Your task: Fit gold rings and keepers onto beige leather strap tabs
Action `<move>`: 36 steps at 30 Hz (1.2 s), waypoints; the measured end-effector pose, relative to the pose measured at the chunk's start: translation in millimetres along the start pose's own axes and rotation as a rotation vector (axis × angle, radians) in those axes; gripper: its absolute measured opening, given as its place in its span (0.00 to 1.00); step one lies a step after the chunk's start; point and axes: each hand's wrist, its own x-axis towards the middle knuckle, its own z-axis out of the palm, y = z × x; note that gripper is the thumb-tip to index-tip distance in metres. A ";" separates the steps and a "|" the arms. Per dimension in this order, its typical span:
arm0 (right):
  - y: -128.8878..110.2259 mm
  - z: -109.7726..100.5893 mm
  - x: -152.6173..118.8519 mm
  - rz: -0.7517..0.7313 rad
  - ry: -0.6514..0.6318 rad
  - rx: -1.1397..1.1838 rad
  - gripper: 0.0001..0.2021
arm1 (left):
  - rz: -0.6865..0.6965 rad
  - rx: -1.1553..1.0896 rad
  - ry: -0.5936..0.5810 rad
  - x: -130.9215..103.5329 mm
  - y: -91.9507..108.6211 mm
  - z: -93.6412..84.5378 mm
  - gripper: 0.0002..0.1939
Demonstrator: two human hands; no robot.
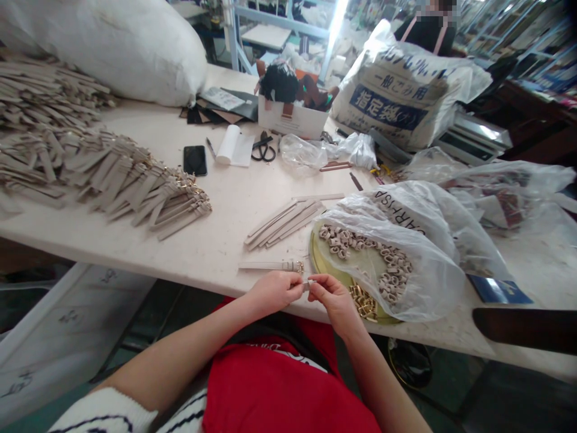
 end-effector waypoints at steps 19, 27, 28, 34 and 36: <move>-2.8 14.6 -10.6 0.087 -0.024 0.357 0.10 | -0.124 -0.300 0.159 -6.5 -6.5 9.5 0.09; -4.0 13.7 -16.4 0.377 -0.287 0.449 0.10 | -0.116 0.017 0.123 -9.4 -8.2 8.6 0.13; -3.6 13.5 -17.2 0.368 -0.275 0.461 0.10 | -0.116 0.018 0.108 -8.9 -8.6 8.6 0.14; 0.5 10.3 -16.3 0.296 -0.235 0.429 0.11 | -0.086 -0.094 0.074 -11.7 -9.6 6.5 0.14; 1.1 9.7 -15.0 0.236 -0.184 0.391 0.12 | -0.066 -0.138 0.039 -15.7 -8.3 3.9 0.13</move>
